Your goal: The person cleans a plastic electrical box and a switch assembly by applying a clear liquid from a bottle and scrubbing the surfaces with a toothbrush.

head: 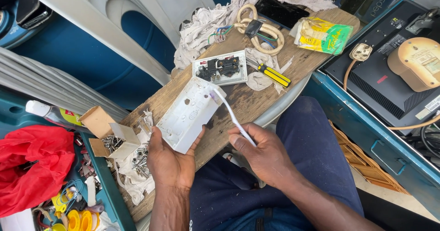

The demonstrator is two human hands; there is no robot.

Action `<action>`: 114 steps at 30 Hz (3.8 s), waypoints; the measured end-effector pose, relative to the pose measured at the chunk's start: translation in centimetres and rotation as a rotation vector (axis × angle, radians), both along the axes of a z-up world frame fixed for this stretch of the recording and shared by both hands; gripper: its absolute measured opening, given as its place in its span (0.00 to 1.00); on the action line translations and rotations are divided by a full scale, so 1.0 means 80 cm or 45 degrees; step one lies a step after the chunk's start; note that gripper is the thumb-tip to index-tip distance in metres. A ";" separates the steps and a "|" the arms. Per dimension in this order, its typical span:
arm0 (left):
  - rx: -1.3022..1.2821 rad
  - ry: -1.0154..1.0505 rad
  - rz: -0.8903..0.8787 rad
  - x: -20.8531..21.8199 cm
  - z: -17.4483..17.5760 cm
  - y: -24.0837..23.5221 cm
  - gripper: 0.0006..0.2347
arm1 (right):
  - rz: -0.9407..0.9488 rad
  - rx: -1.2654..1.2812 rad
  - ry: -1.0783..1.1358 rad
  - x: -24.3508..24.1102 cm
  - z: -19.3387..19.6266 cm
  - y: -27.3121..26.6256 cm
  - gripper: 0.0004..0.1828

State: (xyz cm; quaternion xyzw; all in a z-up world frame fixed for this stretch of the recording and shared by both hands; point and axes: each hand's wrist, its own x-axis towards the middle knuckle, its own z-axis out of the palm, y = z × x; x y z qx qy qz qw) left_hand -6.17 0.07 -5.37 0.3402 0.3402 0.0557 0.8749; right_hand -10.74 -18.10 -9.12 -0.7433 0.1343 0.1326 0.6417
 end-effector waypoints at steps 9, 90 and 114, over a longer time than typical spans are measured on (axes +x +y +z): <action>-0.088 -0.112 -0.084 -0.003 -0.035 -0.006 0.26 | 0.002 0.444 0.040 -0.008 -0.020 0.043 0.15; 1.306 -0.816 -0.642 -0.021 -0.079 0.033 0.31 | -0.004 0.104 -0.358 -0.003 -0.037 -0.021 0.20; 1.448 -0.861 -0.697 -0.025 -0.092 0.038 0.26 | 0.220 -0.274 -0.912 0.026 -0.030 0.034 0.10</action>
